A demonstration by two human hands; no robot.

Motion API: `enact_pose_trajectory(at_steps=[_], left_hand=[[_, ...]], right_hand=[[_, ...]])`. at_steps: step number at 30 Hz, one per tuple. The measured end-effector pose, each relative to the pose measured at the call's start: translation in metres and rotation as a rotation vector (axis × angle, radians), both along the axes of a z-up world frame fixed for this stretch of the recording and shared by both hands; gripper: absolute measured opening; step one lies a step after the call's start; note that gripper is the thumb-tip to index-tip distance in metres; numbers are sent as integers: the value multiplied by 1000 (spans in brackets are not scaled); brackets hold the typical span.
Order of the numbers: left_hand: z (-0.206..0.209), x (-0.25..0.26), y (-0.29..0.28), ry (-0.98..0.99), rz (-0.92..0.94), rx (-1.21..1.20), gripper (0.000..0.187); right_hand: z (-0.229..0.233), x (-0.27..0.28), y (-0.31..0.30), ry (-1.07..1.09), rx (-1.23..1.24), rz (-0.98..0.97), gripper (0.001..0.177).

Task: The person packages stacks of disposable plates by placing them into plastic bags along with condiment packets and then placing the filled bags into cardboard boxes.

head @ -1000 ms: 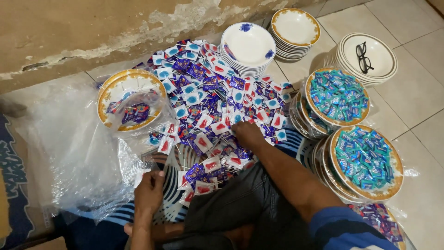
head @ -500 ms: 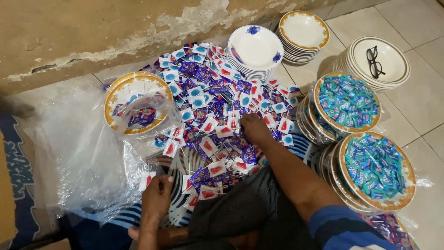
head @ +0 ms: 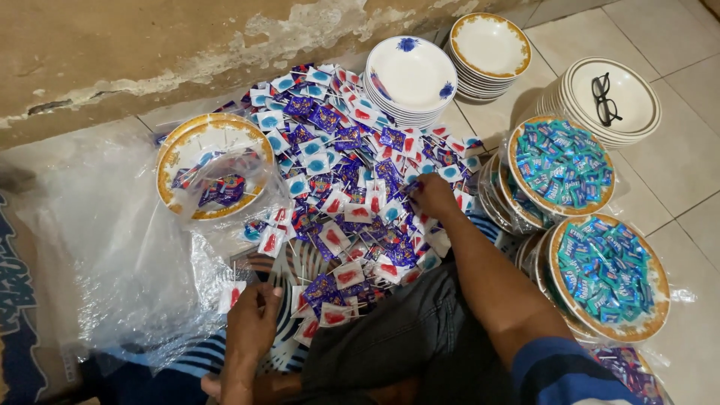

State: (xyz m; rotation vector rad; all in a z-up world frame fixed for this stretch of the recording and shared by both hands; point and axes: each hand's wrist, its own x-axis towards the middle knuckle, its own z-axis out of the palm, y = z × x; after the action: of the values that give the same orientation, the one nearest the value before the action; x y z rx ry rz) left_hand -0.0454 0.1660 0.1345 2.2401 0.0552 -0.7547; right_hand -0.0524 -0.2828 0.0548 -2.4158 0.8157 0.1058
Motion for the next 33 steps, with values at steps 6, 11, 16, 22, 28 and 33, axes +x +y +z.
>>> enact_pose_trajectory(at_steps=[6,11,16,22,28,33], left_hand=[[-7,1,-2,-43,-73,60,45],[0,-2,-3,-26,-71,60,42],[-13,-3,0,-24,-90,40,51],[-12,-5,2,-66,-113,39,50],[-3,-5,-5,-37,-112,30,50],[-14,-6,-1,-108,-157,50,46]], right_hand=[[10,9,6,28,128,-94,16],[-59,12,-13,-3,-224,121,16],[-30,3,-3,-7,-84,-68,19],[16,-5,9,60,169,-211,14],[42,-14,22,-262,583,-362,31],[17,-6,47,122,264,137,31]])
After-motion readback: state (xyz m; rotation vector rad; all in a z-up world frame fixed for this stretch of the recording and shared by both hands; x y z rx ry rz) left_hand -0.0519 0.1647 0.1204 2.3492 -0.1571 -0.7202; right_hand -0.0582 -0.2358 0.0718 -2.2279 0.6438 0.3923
